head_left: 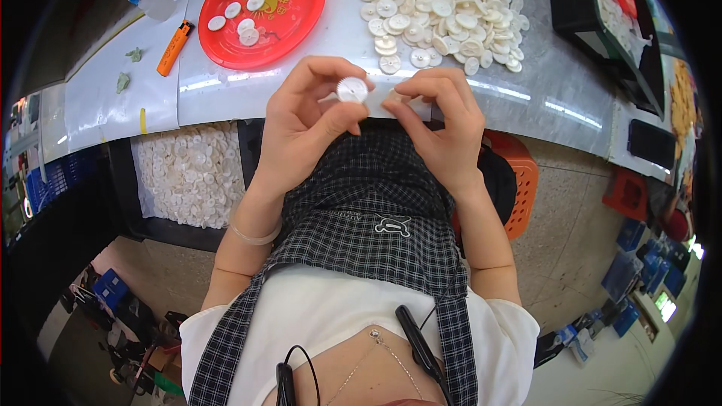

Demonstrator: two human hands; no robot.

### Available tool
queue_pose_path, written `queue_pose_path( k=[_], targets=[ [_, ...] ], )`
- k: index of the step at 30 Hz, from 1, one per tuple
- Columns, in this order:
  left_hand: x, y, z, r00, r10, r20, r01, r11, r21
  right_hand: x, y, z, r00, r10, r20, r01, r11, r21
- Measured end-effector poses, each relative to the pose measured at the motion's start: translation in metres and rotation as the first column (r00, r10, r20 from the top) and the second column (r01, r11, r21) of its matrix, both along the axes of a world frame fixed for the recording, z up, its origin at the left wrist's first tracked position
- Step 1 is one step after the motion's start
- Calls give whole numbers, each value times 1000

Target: Manually assembling small white plastic components and placing them in a red tray.

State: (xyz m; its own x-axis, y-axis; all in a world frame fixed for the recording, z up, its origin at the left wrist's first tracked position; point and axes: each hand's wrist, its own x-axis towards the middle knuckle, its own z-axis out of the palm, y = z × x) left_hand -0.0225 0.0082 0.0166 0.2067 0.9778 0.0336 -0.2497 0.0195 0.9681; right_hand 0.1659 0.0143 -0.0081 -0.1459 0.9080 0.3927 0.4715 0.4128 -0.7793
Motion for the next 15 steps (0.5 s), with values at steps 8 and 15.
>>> queue_pose_path(
  k=[8, 15],
  targets=[
    [9, -10, -7, 926, -171, 338, 313, 847, -430, -1, -1, 12, 956, 186, -227, -134, 965, 227],
    [9, -10, -8, 975, -152, 164, 191, 946, -261, 1, 1, 16, 970, 242, -28, -217, 913, 345]
  ],
)
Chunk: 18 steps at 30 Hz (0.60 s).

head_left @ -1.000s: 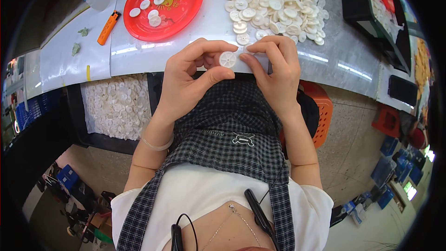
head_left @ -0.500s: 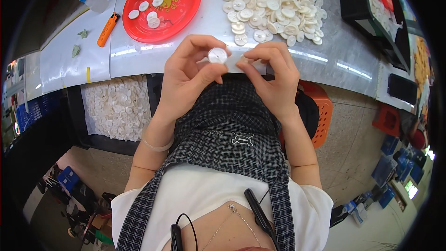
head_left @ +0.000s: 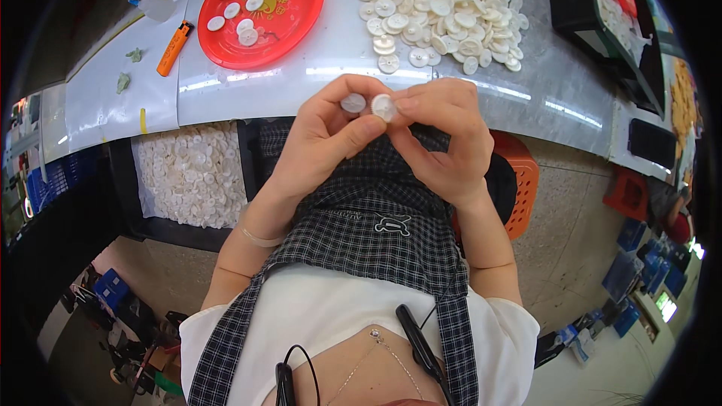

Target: Manually assembling small white plastic components and placing them in a red tray.

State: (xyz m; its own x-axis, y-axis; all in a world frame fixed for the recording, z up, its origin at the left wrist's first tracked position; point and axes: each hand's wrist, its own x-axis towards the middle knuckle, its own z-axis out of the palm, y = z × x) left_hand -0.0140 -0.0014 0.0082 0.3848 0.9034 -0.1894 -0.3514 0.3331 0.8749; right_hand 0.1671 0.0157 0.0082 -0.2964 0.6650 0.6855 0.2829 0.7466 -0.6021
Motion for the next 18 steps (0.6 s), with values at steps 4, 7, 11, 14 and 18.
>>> queue_pose_path(
  k=[4, 7, 11, 14, 18],
  targets=[
    [-8, 5, -7, 991, 29, 131, -42, 995, 92, 4, 7, -4, 989, -106, -102, 87, 980, -180],
    [-10, 6, -7, 991, 71, 116, -85, 989, 119, 1, 17, -7, 977, -212, -29, 197, 944, -265],
    [-11, 5, -9, 990, 79, 118, -96, 986, 139, -8, 21, -14, 922, -267, 281, 308, 945, -111],
    [-10, 5, -9, 988, 76, 131, -96, 983, 158, -9, 19, -17, 897, -299, 327, 334, 941, -55],
    [-10, 5, -9, 988, 89, 130, -109, 983, 150, -8, 17, -16, 877, -315, 362, 341, 940, -9]
  ],
)
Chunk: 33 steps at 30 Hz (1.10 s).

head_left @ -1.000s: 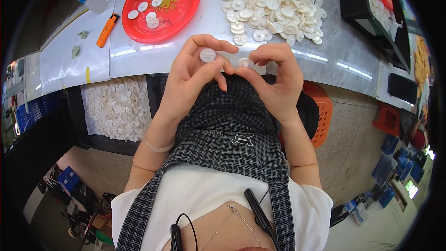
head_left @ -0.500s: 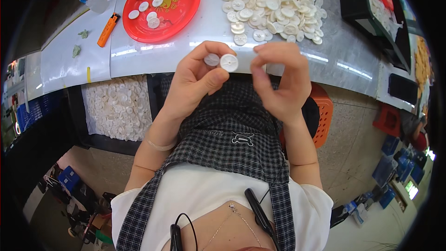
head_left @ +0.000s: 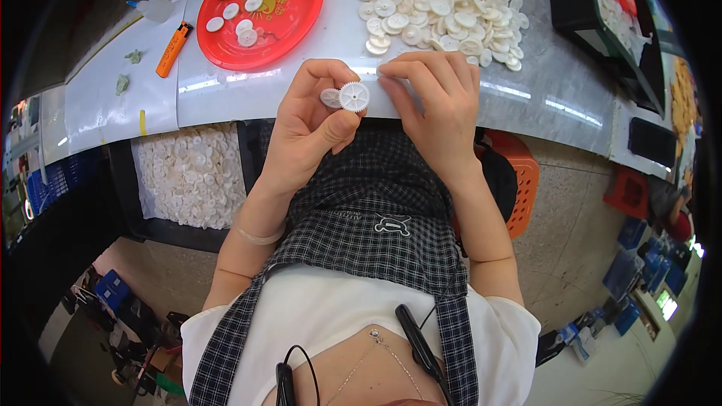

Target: Manually assembling small white plastic components and placing them in a red tray.

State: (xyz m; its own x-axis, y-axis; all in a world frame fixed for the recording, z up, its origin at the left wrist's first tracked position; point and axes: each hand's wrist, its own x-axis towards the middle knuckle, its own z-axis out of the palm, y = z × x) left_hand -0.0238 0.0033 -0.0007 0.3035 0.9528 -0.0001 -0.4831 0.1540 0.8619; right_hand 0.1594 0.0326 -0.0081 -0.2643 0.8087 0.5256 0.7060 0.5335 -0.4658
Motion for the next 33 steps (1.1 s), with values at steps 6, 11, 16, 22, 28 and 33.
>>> queue_pose_path(
  k=[6, 11, 16, 22, 28, 33],
  targets=[
    [17, 0, 19, 987, 134, 85, -116, 976, -186, 1, -2, 3, 941, 31, -337, -63, 995, -83],
    [12, -1, 8, 972, 34, 232, 37, 954, -298, 3, -5, 14, 884, 147, -443, -161, 987, 6],
    [12, -3, 2, 993, -102, 67, 112, 978, -174, 4, -4, 13, 889, 225, -399, -207, 974, 88],
    [5, -3, 2, 998, -3, 66, 15, 981, -195, 4, 4, 12, 818, 300, -491, -352, 936, -13],
    [1, -3, -3, 990, -34, 138, 59, 982, -179, -6, 16, 4, 974, 116, -194, -129, 990, -51],
    [0, -3, -3, 988, -36, 149, 63, 982, -178, -7, 15, -3, 990, 115, -81, -115, 993, 11]
  ],
)
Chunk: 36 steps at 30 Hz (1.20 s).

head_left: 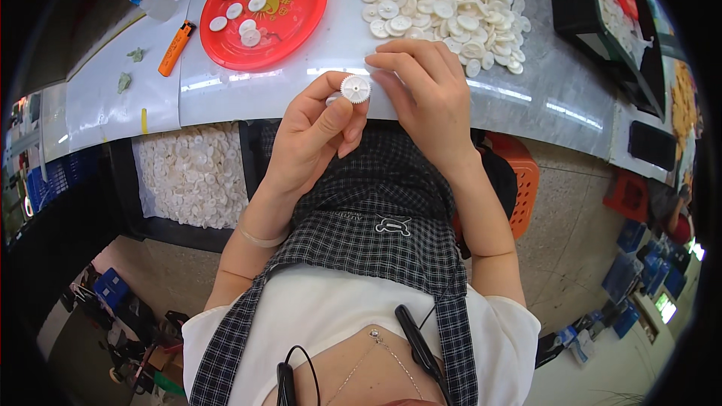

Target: Manually assembling small white plastic components and placing them in a red tray.

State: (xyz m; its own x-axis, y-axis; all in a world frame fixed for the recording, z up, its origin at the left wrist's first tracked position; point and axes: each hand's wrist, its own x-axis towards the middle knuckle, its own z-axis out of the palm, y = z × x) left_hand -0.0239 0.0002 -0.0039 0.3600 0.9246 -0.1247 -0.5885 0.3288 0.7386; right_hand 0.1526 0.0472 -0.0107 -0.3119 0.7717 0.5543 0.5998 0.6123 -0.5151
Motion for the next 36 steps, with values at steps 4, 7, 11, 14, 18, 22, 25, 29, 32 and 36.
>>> queue_pose_path(
  k=[4, 7, 11, 14, 18, 22, 25, 29, 32, 36],
  targets=[
    [2, 1, 7, 997, 65, -34, -66, 998, -24, 3, -5, 3, 1000, -1, -13, 1, 999, -46],
    [8, 4, 16, 989, 130, -73, -133, 990, -37, 6, -5, 3, 999, -34, 18, 34, 999, -8],
    [-2, 6, 5, 994, 80, 77, -72, 992, -100, 7, -4, 3, 988, -98, -122, 93, 995, -46],
    [-2, 4, 2, 1000, 5, -7, -5, 999, -49, 6, -8, 11, 952, -119, -282, 71, 982, -175],
    [22, 4, 13, 958, 154, -241, -155, 988, 17, 7, -11, 15, 825, -109, -555, -140, 911, -388],
    [28, 7, 10, 861, 310, -402, -194, 933, 304, 8, -13, 18, 679, -110, -726, -352, 819, -454],
    [23, 9, 5, 750, 383, -539, -107, 875, 472, 7, -16, 18, 689, -108, -717, -368, 800, -474],
    [26, 9, 1, 699, 439, -565, -145, 860, 490, 6, -18, 17, 743, -42, -668, -343, 833, -434],
    [29, 3, 4, 790, 311, -528, -199, 945, 259, 6, -18, 19, 745, 0, -668, -373, 829, -417],
    [26, 4, 7, 835, 268, -480, -177, 958, 227, 4, -19, 20, 884, 63, -464, -227, 924, -308]
  ],
)
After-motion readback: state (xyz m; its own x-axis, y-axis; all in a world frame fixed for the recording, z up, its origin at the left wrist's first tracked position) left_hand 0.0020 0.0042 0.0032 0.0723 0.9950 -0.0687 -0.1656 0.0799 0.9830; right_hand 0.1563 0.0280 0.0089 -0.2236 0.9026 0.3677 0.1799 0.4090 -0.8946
